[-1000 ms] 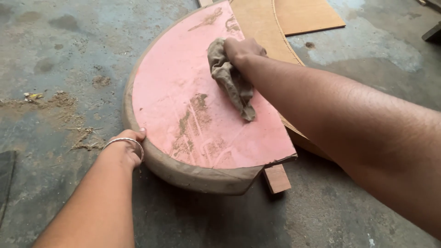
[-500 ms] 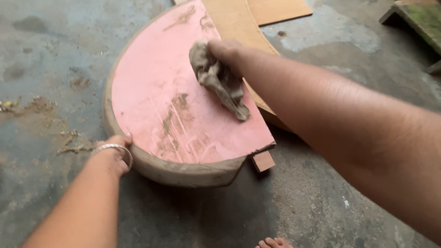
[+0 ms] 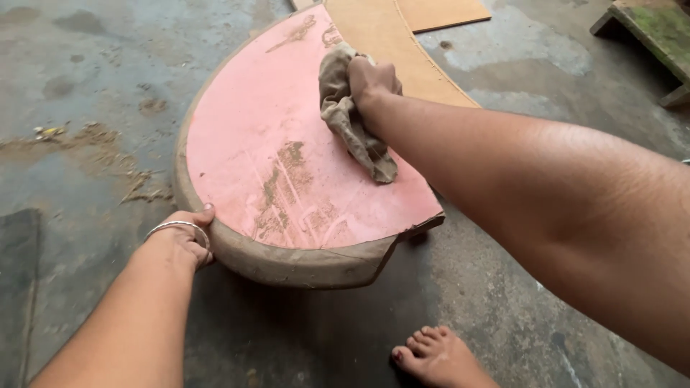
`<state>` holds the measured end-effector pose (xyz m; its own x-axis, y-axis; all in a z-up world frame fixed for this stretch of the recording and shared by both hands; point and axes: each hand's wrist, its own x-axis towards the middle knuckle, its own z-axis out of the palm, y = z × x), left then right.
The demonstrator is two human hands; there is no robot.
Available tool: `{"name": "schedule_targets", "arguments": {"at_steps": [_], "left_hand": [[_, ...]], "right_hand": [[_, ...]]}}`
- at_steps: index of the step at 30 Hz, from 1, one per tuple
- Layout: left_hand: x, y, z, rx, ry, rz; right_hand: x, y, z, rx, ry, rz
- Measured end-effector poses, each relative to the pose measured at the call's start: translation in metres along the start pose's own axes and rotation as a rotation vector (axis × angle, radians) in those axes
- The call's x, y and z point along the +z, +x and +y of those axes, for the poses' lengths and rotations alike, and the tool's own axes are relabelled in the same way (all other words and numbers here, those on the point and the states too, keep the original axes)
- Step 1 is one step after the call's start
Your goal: The recorder is sanding and cleaning wooden furniture components using a rag and abrasive tools in a workshop setting.
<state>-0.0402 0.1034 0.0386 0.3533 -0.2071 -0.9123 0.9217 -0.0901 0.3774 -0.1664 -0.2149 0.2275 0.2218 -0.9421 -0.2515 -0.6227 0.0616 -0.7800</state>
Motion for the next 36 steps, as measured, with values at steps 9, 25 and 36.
{"name": "schedule_targets", "arguments": {"at_steps": [9,25,36], "left_hand": [[-0.034,-0.052,-0.033,0.067,-0.034,0.046],[-0.165,-0.101,-0.027,0.123,-0.133,0.137],[-0.245,-0.095,-0.045,0.255,-0.257,0.218]], "right_hand": [[-0.012,-0.061,-0.006,-0.055,-0.004,-0.109],[0.059,-0.152,0.006,-0.113,0.037,-0.158],[0.094,-0.216,0.013,-0.086,-0.018,-0.293]]}}
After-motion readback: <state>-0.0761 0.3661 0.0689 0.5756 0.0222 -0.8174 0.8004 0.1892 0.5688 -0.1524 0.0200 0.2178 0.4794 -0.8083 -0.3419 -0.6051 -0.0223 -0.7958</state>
